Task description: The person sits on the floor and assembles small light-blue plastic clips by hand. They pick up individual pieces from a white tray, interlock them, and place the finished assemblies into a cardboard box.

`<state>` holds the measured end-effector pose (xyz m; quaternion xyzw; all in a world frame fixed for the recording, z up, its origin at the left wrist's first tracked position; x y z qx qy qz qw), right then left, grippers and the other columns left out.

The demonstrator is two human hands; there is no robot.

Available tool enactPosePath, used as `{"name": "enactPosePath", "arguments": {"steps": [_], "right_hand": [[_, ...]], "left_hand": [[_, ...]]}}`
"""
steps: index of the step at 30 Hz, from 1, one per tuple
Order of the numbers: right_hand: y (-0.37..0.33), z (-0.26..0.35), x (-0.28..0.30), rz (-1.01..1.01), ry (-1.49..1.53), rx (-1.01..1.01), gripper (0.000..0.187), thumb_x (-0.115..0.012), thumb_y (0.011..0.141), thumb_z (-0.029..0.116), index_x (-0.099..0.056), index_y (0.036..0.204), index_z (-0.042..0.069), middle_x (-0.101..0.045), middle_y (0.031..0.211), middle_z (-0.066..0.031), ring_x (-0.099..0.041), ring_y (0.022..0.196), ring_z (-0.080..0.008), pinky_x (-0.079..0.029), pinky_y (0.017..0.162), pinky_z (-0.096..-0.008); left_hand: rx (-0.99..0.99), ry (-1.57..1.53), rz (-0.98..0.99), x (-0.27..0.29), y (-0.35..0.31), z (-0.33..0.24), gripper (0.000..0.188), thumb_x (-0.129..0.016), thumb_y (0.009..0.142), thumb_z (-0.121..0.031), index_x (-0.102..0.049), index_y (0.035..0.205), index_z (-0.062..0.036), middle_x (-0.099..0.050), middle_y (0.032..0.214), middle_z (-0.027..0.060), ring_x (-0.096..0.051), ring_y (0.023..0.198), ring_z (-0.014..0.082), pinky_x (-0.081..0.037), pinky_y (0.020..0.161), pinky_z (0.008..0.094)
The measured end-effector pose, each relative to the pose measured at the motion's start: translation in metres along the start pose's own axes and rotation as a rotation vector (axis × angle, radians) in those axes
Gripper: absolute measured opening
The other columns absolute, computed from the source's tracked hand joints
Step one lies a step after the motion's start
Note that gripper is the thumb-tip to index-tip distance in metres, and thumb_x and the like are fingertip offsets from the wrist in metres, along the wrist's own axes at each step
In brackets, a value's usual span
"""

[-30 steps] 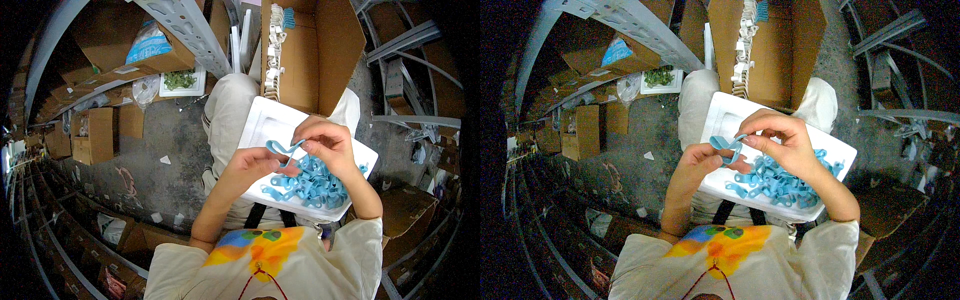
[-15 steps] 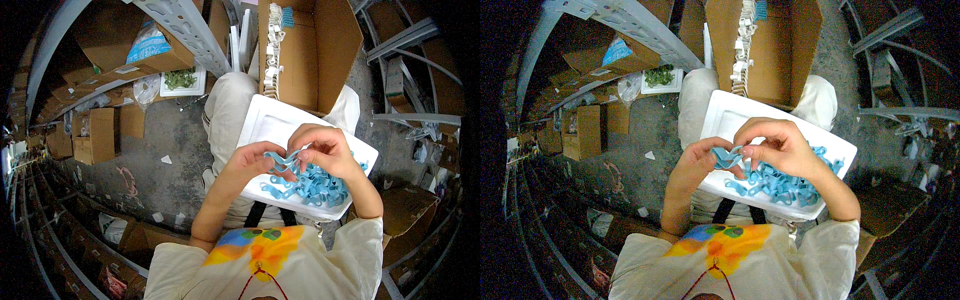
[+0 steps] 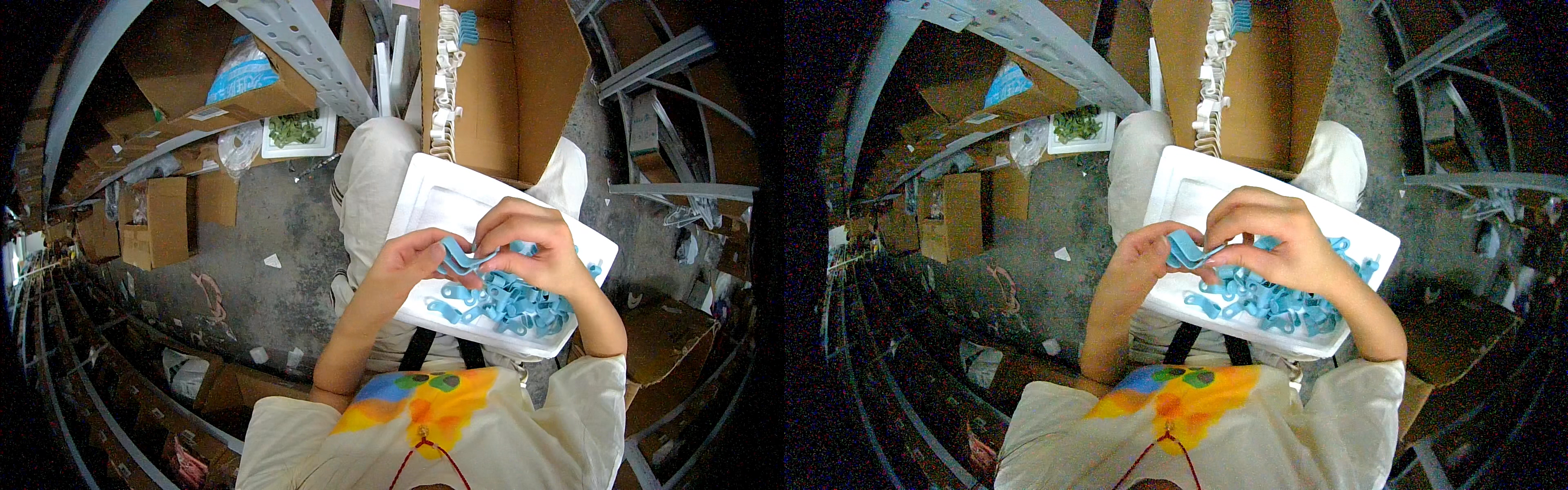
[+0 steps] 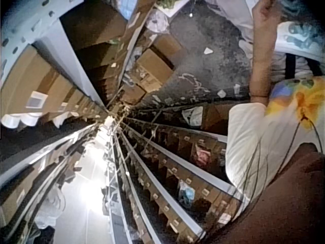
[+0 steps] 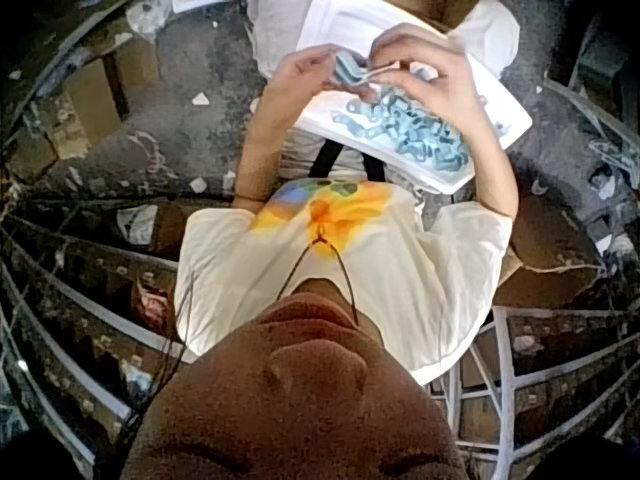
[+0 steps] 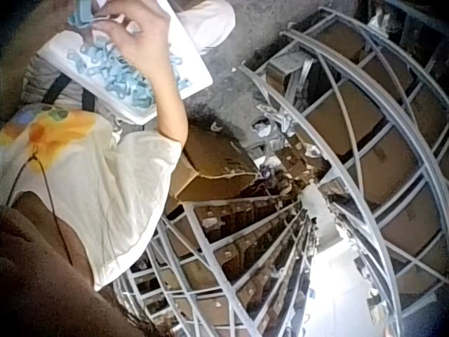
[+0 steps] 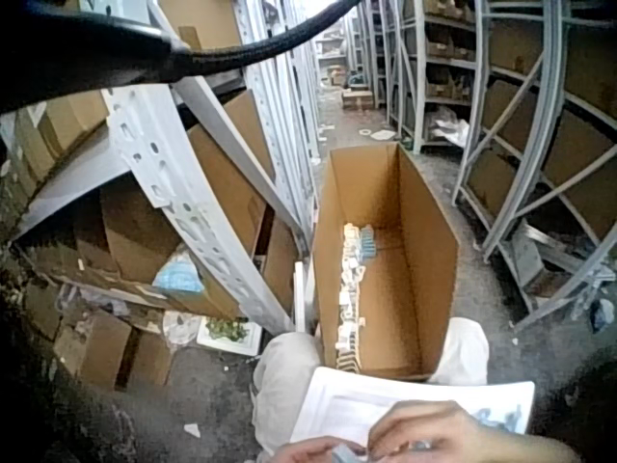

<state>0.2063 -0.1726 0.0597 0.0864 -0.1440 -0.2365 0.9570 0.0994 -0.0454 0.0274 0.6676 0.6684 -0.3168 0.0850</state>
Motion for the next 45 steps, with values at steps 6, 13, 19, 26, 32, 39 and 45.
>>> {"name": "enactPosePath", "arguments": {"steps": [6,13,19,26,32,39,45], "right_hand": [[-0.003,-0.005,-0.001,-0.047,0.022,-0.015,0.012,-0.067,0.064,0.004,-0.061,0.075,0.003,-0.058,0.077,-0.0069,-0.055,0.07,-0.0154,-0.043,0.055,-0.0236],[-0.007,-0.005,-0.008,-0.127,0.011,-0.065,0.012,-0.066,0.065,0.002,-0.061,0.075,0.001,-0.058,0.077,-0.0077,-0.055,0.069,-0.0146,-0.044,0.056,-0.0227],[-0.011,-0.008,-0.013,-0.27,-0.027,0.068,0.014,-0.067,0.062,0.002,-0.062,0.075,0.001,-0.058,0.079,-0.0089,-0.055,0.069,-0.0161,-0.044,0.059,-0.0255],[-0.014,-0.011,-0.011,-0.224,0.021,0.061,0.016,-0.068,0.06,0.003,-0.064,0.076,0.003,-0.057,0.078,-0.0082,-0.055,0.069,-0.0169,-0.044,0.06,-0.0245],[-0.015,-0.013,-0.013,-0.137,0.046,-0.096,0.018,-0.068,0.061,0.007,-0.062,0.078,0.004,-0.056,0.079,-0.0071,-0.055,0.072,-0.0178,-0.043,0.058,-0.0251],[-0.014,-0.004,-0.012,-0.132,-0.418,0.262,0.02,-0.067,0.059,0.008,-0.059,0.077,0.005,-0.055,0.078,-0.0069,-0.054,0.068,-0.0207,-0.043,0.054,-0.0274],[-0.015,-0.002,-0.013,-0.269,-0.42,0.314,0.018,-0.066,0.057,0.007,-0.06,0.074,0.004,-0.056,0.074,-0.0069,-0.053,0.062,-0.0206,-0.043,0.053,-0.0282]], "left_hand": [[-0.052,0.021,-0.021,0.0,-0.001,-0.002,0.045,-0.047,0.084,-0.038,-0.05,0.101,0.0038,-0.059,0.089,0.0115,-0.061,0.077,0.0232,-0.046,0.078,0.0341],[-0.089,0.097,-0.121,0.002,0.0,-0.001,0.025,-0.05,0.085,-0.015,-0.051,0.101,0.0036,-0.058,0.085,0.0071,-0.055,0.074,0.0106,-0.045,0.067,0.0223],[-0.101,-0.244,-0.212,-0.01,0.002,0.007,0.024,-0.051,0.084,-0.013,-0.052,0.102,0.0034,-0.057,0.092,0.0083,-0.054,0.082,0.0109,-0.045,0.073,0.0242],[-0.062,-0.3,-0.185,-0.01,0.002,0.006,0.024,-0.05,0.084,-0.013,-0.054,0.099,0.0048,-0.057,0.094,0.0099,-0.056,0.082,0.0134,-0.046,0.077,0.0264],[-0.002,-0.211,-0.148,0.002,0.001,0.009,0.027,-0.051,0.084,-0.014,-0.054,0.102,0.0056,-0.058,0.093,0.0097,-0.057,0.082,0.0147,-0.046,0.077,0.0263],[0.025,-0.153,-0.207,0.008,-0.001,0.012,0.034,-0.051,0.083,-0.019,-0.05,0.103,0.0081,-0.056,0.1,0.0146,-0.055,0.091,0.0199,-0.044,0.084,0.0338],[-0.092,-0.248,-0.196,0.0,0.002,0.015,0.031,-0.057,0.078,-0.003,-0.05,0.106,0.0053,-0.056,0.1,0.0096,-0.055,0.09,0.0133,-0.044,0.08,0.0252]]}}
Point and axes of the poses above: each hand's wrist, its own y-axis towards the middle knuckle, its own x-axis out of the back of the hand, z = x × y, the point moved 3 cm from there along y, towards the middle knuckle
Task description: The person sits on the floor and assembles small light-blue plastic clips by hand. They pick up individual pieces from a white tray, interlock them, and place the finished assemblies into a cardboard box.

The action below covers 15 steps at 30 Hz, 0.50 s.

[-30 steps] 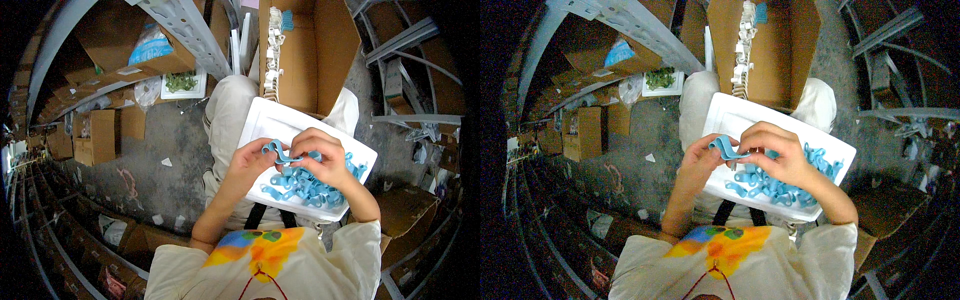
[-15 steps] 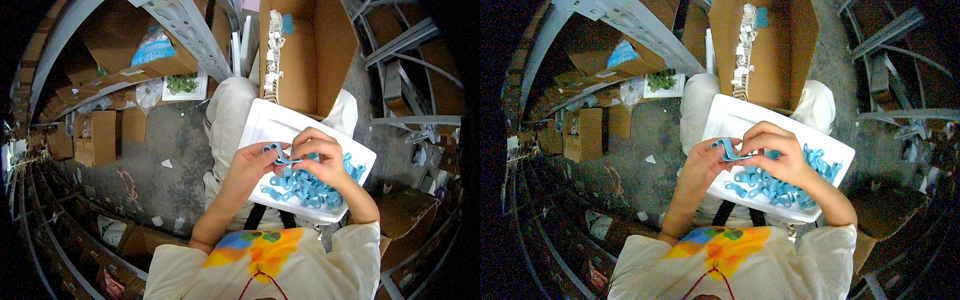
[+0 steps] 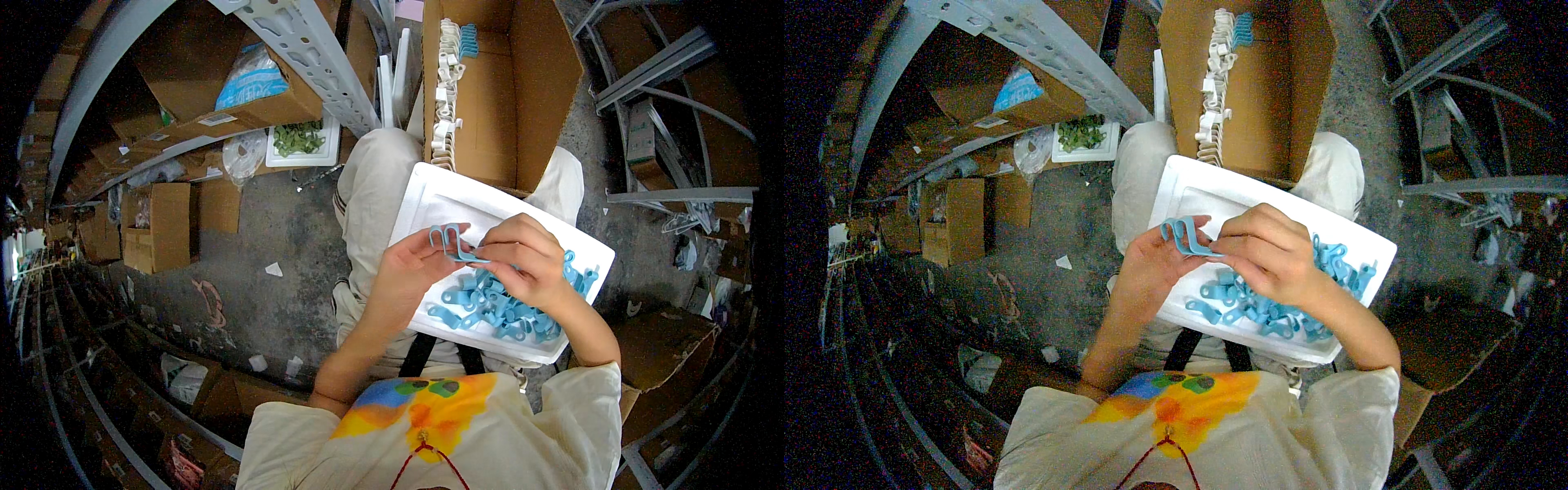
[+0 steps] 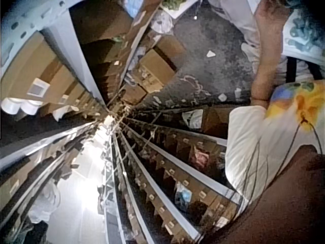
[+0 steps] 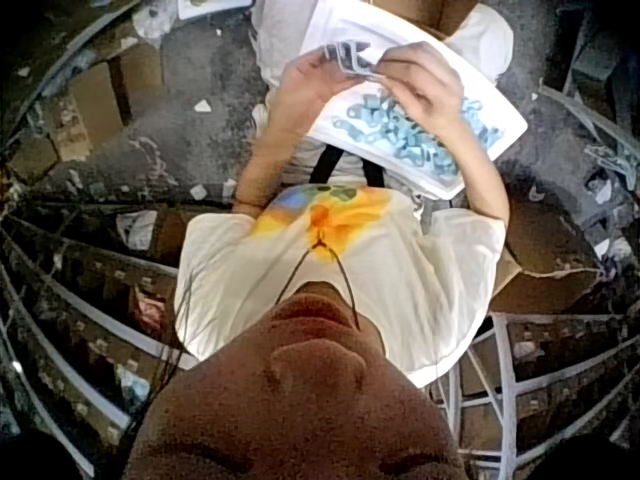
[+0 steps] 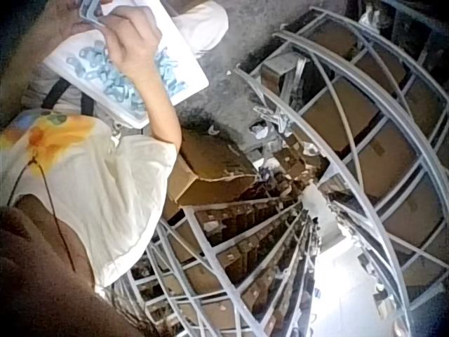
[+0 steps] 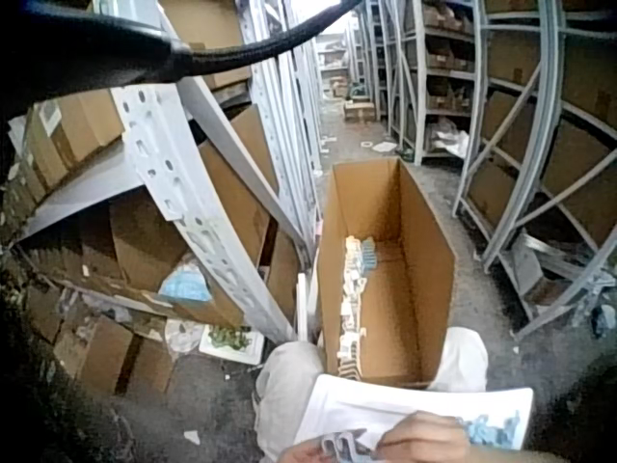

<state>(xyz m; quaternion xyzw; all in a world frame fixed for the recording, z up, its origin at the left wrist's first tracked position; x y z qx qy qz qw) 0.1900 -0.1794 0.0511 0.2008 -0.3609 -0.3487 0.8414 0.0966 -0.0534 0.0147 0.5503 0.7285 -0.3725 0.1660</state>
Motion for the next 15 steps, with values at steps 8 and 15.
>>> {"name": "enactPosePath", "arguments": {"steps": [8,15], "right_hand": [[0.002,0.004,0.0,0.064,-0.105,0.069,0.022,-0.066,0.056,0.007,-0.06,0.077,0.004,-0.056,0.079,-0.0064,-0.052,0.062,-0.0197,-0.043,0.051,-0.0273],[-0.002,0.01,-0.005,0.066,-0.215,0.201,0.024,-0.063,0.055,0.007,-0.06,0.079,0.003,-0.056,0.081,-0.0061,-0.052,0.064,-0.0182,-0.044,0.051,-0.0253]], "left_hand": [[-0.068,0.211,-0.121,-0.007,-0.006,-0.011,0.035,-0.063,0.069,0.004,-0.052,0.102,0.006,-0.059,0.091,0.0111,-0.057,0.082,0.0137,-0.046,0.076,0.0234],[-0.062,0.3,-0.087,-0.003,-0.004,-0.012,0.033,-0.064,0.068,0.006,-0.053,0.098,0.006,-0.059,0.092,0.012,-0.058,0.084,0.0146,-0.047,0.076,0.0236]]}}
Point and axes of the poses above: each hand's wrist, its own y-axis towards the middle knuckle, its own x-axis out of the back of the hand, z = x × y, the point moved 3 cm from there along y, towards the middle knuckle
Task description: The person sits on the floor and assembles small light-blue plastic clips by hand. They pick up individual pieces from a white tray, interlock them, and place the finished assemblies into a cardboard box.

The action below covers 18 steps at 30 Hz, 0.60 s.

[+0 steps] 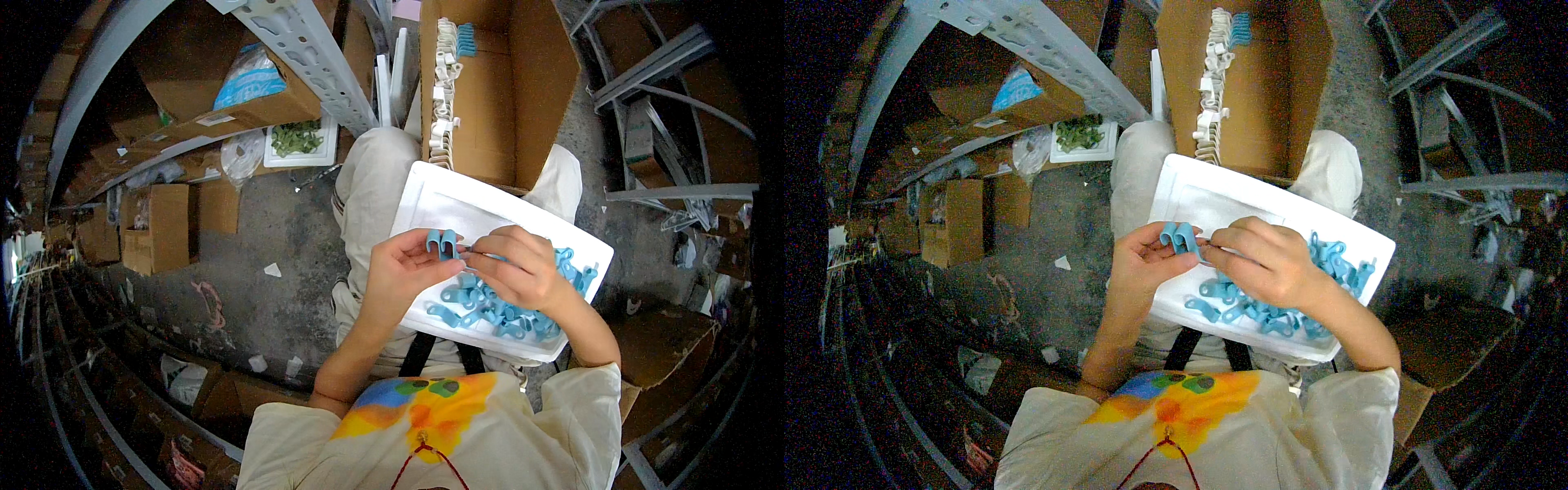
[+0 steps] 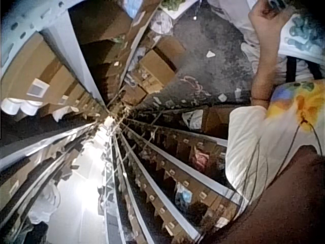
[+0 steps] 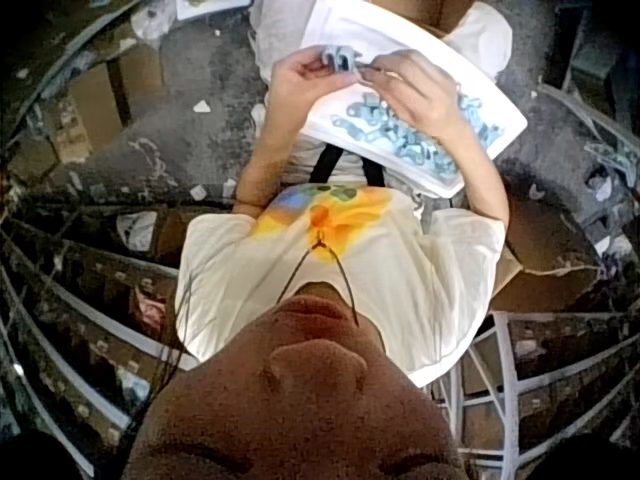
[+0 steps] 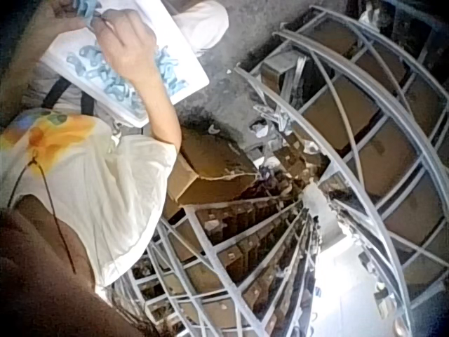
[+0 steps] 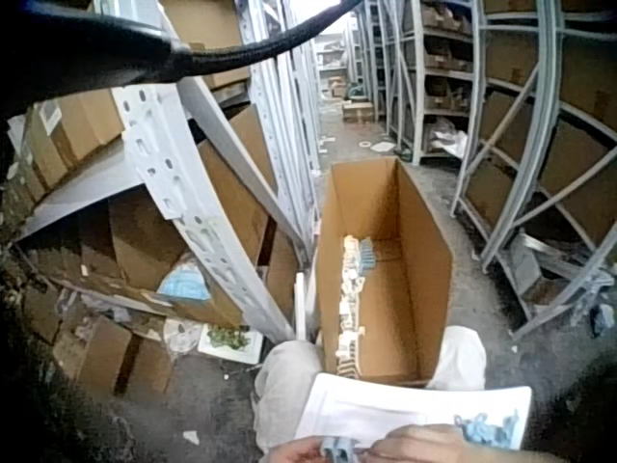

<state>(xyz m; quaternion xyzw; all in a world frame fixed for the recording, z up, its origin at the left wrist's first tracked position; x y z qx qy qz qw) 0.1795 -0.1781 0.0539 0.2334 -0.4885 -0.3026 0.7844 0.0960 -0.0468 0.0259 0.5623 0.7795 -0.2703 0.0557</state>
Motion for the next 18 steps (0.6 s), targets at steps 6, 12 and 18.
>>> {"name": "enactPosePath", "arguments": {"steps": [6,12,18], "right_hand": [[0.001,-0.006,0.003,0.082,0.137,-0.123,0.024,-0.066,0.058,0.013,-0.06,0.08,0.004,-0.056,0.083,-0.0056,-0.053,0.07,-0.0207,-0.045,0.056,-0.0277],[-0.005,-0.022,0.029,0.263,0.039,-0.338,0.025,-0.069,0.058,0.017,-0.059,0.079,0.007,-0.054,0.086,-0.0055,-0.052,0.08,-0.0248,-0.044,0.066,-0.0315],[-0.021,-0.02,0.041,0.459,-0.127,-0.411,0.024,-0.067,0.056,0.01,-0.062,0.079,0.006,-0.053,0.094,-0.007,-0.049,0.091,-0.0234,-0.045,0.072,-0.0314]], "left_hand": [[0.018,0.097,-0.016,0.001,0.001,-0.002,0.03,-0.063,0.067,0.008,-0.055,0.095,0.0062,-0.06,0.09,0.0128,-0.059,0.083,0.0159,-0.048,0.076,0.025],[-0.023,0.091,-0.03,0.013,0.002,0.001,0.029,-0.063,0.067,0.009,-0.055,0.095,0.0073,-0.06,0.09,0.0147,-0.059,0.085,0.0183,-0.048,0.076,0.0266],[-0.026,0.088,-0.039,0.01,0.003,-0.002,0.029,-0.06,0.066,0.008,-0.055,0.094,0.0077,-0.061,0.088,0.0171,-0.06,0.084,0.0225,-0.048,0.076,0.0294]]}}
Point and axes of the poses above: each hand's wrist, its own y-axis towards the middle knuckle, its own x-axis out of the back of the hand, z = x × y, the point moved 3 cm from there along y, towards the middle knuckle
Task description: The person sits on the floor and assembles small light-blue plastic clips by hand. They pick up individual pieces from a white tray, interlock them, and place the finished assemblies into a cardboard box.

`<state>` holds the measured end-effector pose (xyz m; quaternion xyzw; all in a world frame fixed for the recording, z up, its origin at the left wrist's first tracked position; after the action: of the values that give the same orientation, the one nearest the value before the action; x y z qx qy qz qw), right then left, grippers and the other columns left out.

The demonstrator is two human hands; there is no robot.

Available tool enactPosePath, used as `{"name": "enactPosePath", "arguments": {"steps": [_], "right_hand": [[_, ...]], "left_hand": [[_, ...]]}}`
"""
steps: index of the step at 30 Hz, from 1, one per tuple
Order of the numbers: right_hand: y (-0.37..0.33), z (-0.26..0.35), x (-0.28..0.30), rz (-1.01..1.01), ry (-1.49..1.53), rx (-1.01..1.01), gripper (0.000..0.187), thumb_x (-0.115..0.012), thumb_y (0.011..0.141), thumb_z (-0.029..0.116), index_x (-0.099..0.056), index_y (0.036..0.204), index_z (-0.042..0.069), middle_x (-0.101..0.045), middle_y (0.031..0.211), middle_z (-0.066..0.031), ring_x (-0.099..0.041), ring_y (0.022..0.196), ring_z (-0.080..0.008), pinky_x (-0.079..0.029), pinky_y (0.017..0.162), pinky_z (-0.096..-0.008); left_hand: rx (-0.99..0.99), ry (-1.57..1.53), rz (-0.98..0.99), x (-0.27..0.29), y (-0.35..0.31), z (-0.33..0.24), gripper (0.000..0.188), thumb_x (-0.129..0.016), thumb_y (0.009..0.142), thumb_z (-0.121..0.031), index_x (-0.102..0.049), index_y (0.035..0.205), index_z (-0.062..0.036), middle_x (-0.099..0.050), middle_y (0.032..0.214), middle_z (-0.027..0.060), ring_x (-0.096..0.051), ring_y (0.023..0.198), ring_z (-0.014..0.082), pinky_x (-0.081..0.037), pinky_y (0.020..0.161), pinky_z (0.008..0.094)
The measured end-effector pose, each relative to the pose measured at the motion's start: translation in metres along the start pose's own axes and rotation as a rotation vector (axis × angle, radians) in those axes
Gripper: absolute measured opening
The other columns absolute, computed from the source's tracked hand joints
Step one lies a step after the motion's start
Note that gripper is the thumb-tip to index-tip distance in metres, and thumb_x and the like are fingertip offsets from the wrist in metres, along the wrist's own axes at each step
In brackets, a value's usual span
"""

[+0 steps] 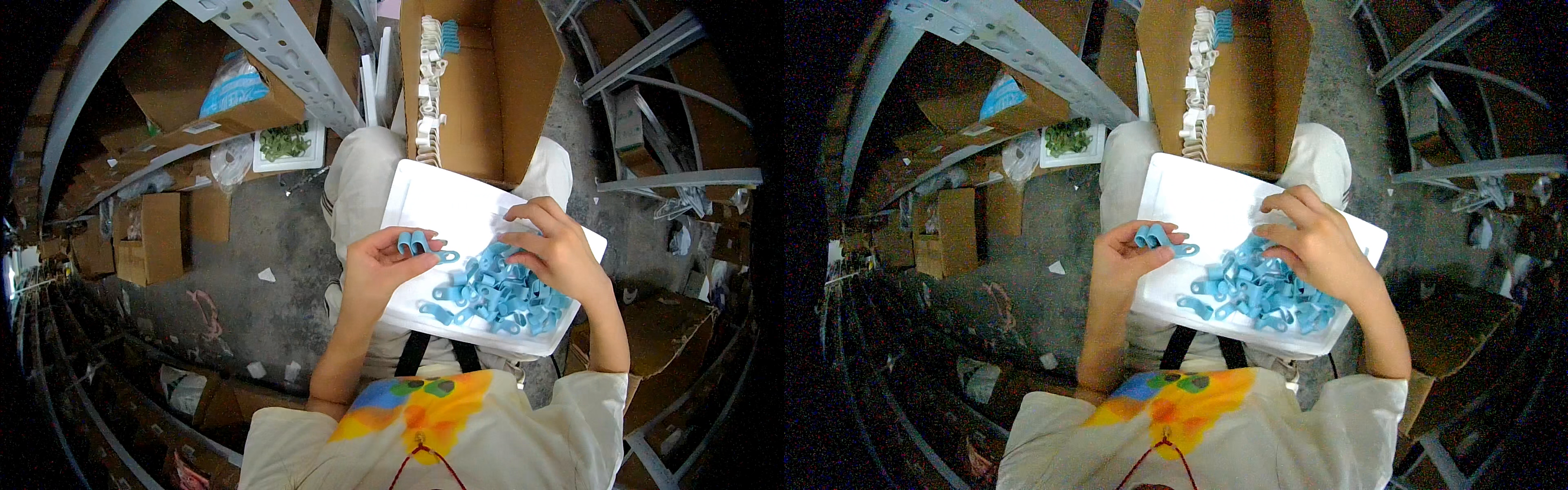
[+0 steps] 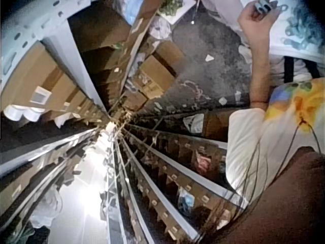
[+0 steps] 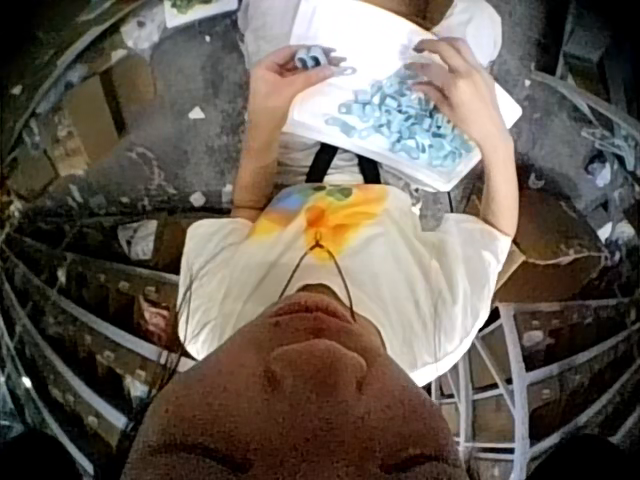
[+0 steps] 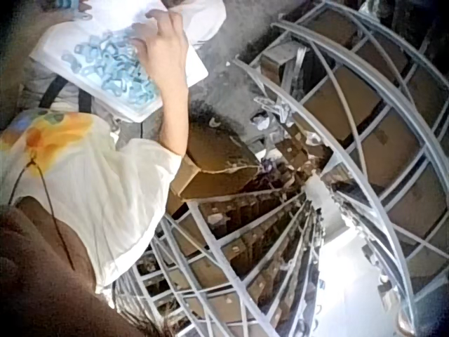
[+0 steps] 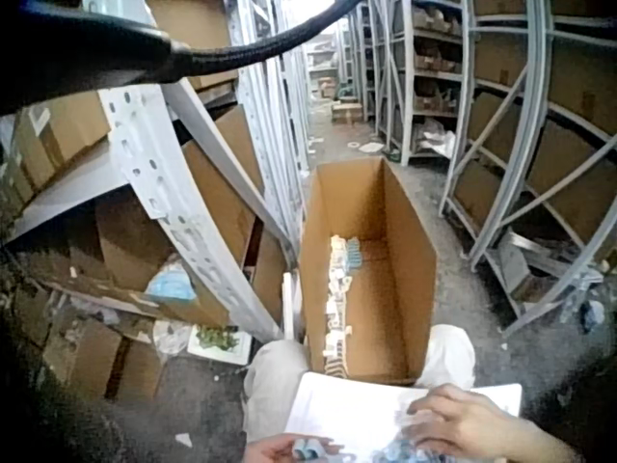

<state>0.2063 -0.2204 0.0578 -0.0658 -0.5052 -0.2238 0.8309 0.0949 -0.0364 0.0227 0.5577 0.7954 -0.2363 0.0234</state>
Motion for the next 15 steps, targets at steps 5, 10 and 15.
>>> {"name": "enactPosePath", "arguments": {"steps": [5,10,15], "right_hand": [[0.0,0.0,-0.006,-0.003,-0.024,-0.007,0.024,-0.065,0.057,0.006,-0.062,0.081,0.005,-0.053,0.09,-0.0082,-0.05,0.086,-0.023,-0.045,0.072,-0.0311],[0.002,-0.002,-0.014,0.099,-0.136,0.042,0.023,-0.065,0.061,0.01,-0.062,0.083,0.006,-0.054,0.082,-0.0055,-0.052,0.082,-0.0202,-0.046,0.065,-0.0303],[0.007,0.001,-0.001,0.033,-0.035,0.063,0.018,-0.063,0.064,0.009,-0.06,0.081,0.005,-0.058,0.075,-0.0072,-0.057,0.07,-0.0211,-0.047,0.058,-0.0289]], "left_hand": [[-0.003,0.008,0.003,0.0,0.0,0.001,0.029,-0.061,0.066,0.007,-0.055,0.094,0.0078,-0.06,0.087,0.0169,-0.06,0.084,0.0235,-0.048,0.075,0.03],[-0.001,-0.02,0.018,-0.001,-0.002,0.002,0.029,-0.061,0.066,0.007,-0.055,0.094,0.0079,-0.06,0.088,0.0165,-0.06,0.084,0.0224,-0.048,0.075,0.0291],[0.062,-0.012,0.079,-0.003,-0.001,0.003,0.029,-0.06,0.066,0.007,-0.055,0.094,0.0072,-0.06,0.088,0.0178,-0.06,0.083,0.0238,-0.048,0.074,0.0301]]}}
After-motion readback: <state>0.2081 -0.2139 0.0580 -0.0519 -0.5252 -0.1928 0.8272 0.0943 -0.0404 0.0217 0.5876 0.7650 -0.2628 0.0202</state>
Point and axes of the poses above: each hand's wrist, its own y-axis towards the middle knuckle, its own x-axis out of the back of the hand, z = x × y, the point moved 3 cm from there along y, towards the middle knuckle
